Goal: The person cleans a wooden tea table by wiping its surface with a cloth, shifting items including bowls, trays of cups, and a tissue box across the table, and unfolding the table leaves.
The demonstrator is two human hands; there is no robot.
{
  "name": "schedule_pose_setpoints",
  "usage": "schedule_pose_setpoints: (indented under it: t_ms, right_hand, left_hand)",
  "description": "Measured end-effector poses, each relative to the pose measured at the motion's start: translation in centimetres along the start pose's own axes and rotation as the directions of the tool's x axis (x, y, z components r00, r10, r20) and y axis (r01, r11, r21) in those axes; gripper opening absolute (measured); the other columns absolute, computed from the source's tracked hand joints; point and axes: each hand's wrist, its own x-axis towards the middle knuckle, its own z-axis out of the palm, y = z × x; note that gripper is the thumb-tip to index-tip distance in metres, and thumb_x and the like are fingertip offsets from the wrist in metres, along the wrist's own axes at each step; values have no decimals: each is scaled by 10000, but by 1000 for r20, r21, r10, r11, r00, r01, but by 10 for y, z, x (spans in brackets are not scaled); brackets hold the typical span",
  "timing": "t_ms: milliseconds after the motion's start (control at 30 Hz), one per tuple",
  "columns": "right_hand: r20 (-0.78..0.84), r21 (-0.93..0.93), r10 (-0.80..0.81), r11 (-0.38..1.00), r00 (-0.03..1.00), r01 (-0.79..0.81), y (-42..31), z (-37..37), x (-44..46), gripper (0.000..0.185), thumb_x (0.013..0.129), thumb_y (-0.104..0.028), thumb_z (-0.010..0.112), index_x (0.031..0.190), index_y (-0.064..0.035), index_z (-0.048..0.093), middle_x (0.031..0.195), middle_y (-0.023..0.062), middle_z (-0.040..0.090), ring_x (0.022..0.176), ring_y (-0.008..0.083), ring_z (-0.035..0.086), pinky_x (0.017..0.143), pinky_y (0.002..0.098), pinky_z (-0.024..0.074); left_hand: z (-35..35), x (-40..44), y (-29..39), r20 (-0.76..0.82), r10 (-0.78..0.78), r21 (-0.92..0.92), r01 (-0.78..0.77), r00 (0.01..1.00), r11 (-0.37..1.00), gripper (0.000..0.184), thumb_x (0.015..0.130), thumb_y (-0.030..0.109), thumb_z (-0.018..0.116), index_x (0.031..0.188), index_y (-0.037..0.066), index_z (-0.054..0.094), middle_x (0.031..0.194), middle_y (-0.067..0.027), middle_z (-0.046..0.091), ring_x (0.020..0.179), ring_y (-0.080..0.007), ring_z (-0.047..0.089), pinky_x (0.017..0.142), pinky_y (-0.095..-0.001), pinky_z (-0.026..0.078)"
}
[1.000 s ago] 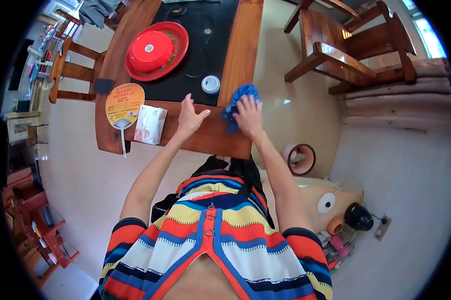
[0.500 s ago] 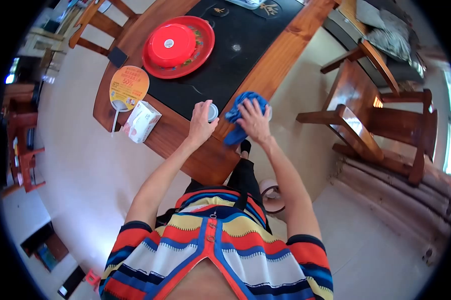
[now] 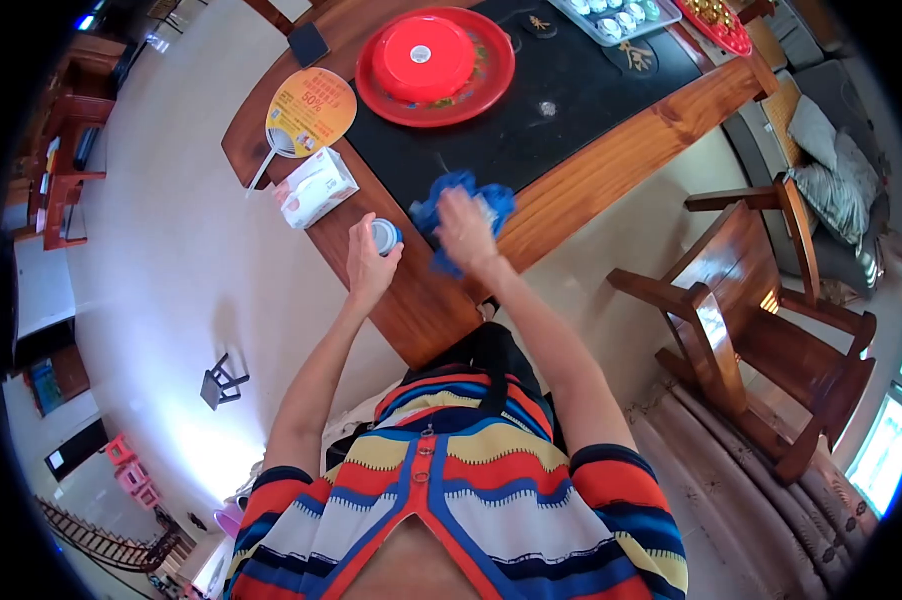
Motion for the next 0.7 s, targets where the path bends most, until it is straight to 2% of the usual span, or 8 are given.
schedule_pose_setpoints:
  t_ms: [133, 233, 333, 433, 500, 533, 600, 700]
  right_hand:
    - [125, 83, -139, 988, 982, 129, -17, -42, -11, 552, 795, -307, 674, 1268, -57, 540, 1376, 106, 460, 1312, 284, 384, 1048, 484, 310]
    - [43, -108, 51, 993, 998, -47, 41, -63, -9, 536, 805, -345, 664, 1277, -121, 543, 1386, 64, 461, 1315, 268, 379, 1034, 545, 282]
    - [-52, -321, 268, 908, 962, -270, 108, -70, -6, 544, 850, -386, 621, 1325, -148, 503, 1388, 58, 456, 1327, 269, 363, 1019, 629, 250]
    - [-105, -308, 522, 792, 846, -527, 139, -76, 9, 545, 885, -399, 572, 1345, -123, 475, 1413, 95, 430, 1327, 312, 364, 1008, 649, 255]
    - [-184, -301, 551, 757, 814, -580, 146, -51, 20, 550, 883, -384, 578, 1340, -96, 474, 1412, 115, 429, 1327, 331, 362, 1010, 644, 258]
    - [-270, -283, 577, 718, 771, -636, 141, -44, 30, 556, 881, -370, 584, 1335, -69, 473, 1411, 135, 427, 1326, 351, 360, 1012, 639, 262]
    - [-185, -209, 401, 876, 897, -435, 123, -37, 26, 576, 838, -288, 642, 1324, -28, 475, 1418, 173, 418, 1328, 379, 353, 1031, 599, 278]
    - [101, 54, -3, 999, 995, -3, 110, -62, 19, 604, 768, -229, 696, 1294, -18, 489, 1429, 177, 388, 1318, 378, 358, 1054, 549, 289]
  left_hand:
    - [1, 1, -6, -6, 25, 0, -25, 1000, 1000, 729, 720, 193, 788, 1317, 64, 390, 1259, -179, 450, 1163, -354, 479, 882, -454, 467]
    - [-7, -1, 3, 35, -10, 25, 10, 999, 1000, 752, 725, 243, 793, 1328, 61, 383, 1285, -191, 434, 1168, -357, 473, 894, -464, 449]
    - [-22, -6, 22, -72, -5, 312, 27, 997, 950, 759, 727, 283, 793, 1332, 59, 394, 1313, -185, 418, 1166, -351, 471, 920, -461, 422]
    - [-31, 1, 28, -189, 105, 356, -32, 976, 934, 679, 779, 283, 752, 1323, 47, 421, 1321, -188, 423, 1198, -328, 465, 965, -404, 400]
    - [-30, 7, 29, -222, 123, -104, -149, 967, 983, 557, 812, 201, 717, 1284, 52, 462, 1237, -169, 517, 1107, -313, 528, 893, -382, 443]
    - [-30, 14, 35, -226, 116, -102, -142, 967, 985, 557, 812, 201, 717, 1284, 52, 462, 1237, -169, 517, 1107, -313, 528, 893, -382, 443]
    - [-19, 32, 52, 34, -137, -465, 137, 990, 875, 421, 862, 147, 644, 1221, 0, 481, 1057, -157, 608, 905, -277, 629, 772, -353, 504]
    - [33, 70, 49, 125, -209, -611, 242, 970, 754, 349, 881, 129, 610, 1168, -35, 496, 922, -127, 633, 726, -225, 654, 660, -337, 544]
